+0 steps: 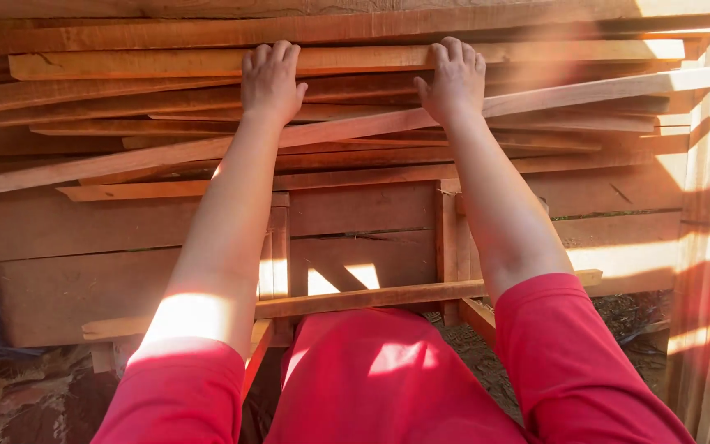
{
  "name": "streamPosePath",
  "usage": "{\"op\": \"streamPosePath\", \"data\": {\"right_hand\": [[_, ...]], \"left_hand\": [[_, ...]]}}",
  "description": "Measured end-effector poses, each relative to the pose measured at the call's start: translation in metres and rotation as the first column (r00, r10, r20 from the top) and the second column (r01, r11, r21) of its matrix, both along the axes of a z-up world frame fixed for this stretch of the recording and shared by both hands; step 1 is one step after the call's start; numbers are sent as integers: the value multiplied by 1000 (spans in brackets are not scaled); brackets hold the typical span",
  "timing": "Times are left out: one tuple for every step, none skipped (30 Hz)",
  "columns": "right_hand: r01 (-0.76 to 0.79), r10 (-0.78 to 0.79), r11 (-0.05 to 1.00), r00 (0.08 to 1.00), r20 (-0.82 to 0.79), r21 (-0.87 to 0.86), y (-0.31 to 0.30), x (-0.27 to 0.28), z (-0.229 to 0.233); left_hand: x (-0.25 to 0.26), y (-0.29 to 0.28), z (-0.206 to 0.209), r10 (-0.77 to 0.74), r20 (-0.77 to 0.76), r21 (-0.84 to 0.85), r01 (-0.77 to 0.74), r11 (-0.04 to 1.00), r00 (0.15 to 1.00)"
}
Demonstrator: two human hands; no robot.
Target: Sorting and organizing thin wooden planks in an outdoor workshop.
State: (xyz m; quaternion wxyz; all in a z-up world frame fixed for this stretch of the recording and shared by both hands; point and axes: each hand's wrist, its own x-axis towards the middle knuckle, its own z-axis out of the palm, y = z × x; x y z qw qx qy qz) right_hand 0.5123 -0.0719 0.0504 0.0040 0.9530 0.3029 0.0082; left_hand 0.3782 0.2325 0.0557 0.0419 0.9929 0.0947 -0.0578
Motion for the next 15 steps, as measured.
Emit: {"op": "streamPosePath", "data": {"right_hand": [[0, 0, 1000, 1000, -3, -2, 2, 2, -3], [1, 2, 998, 999, 50, -61, 3, 3, -5], [5, 7, 993, 994, 108, -116, 6, 6, -6], [4, 9, 994, 994, 110, -113, 9, 9, -5], [2, 19, 981, 994, 105, -195, 10, 10, -5], [-1, 29, 962, 995, 99, -275, 10, 10, -3], [3, 27, 961, 994, 106, -275, 8, 9, 1], [-33, 41, 974, 999, 33, -223, 6, 6, 5], [-69, 63, 984, 997, -45, -166, 4, 0, 9], [-71, 64, 984, 997, -43, -165, -3, 2, 24], [-155, 141, 966, 986, -84, -209, -8, 1, 38], [-240, 213, 939, 969, -128, -248, -14, -1, 51], [-241, 214, 939, 968, -133, -246, -24, -10, 64], [-334, 332, 943, 938, -96, -5, -35, -20, 78], [-421, 436, 877, 900, -16, 231, -43, -23, 95]], "left_hand": [[1, -1, -4, 0, -3, -2, 0, 1000, 1000], [2, -3, -8, 8, 9, -8, -8, 1000, 1000], [4, -3, -10, 17, 26, -11, -17, 1000, 1000], [5, -3, -14, 18, 28, -8, -18, 1000, 999], [5, -4, -19, 29, 66, 35, -32, 999, 997], [5, -7, -24, 39, 104, 78, -47, 996, 994], [4, -5, -23, 37, 111, 77, -45, 996, 993], [3, -4, -23, 11, 28, 54, -13, 998, 1000], [-3, -3, -22, -13, -59, 31, 15, 999, 998], [-8, -6, 4, -11, -58, 33, 13, 999, 998], [-15, -7, 30, -33, -147, -18, 31, 999, 989], [-23, -9, 55, -58, -234, -70, 42, 997, 971], [-34, -8, 64, -58, -239, -70, 42, 997, 969], [-45, -7, 73, -91, -180, -84, 77, 994, 980], [-51, -4, 84, -120, -105, -91, 111, 990, 987]]}}
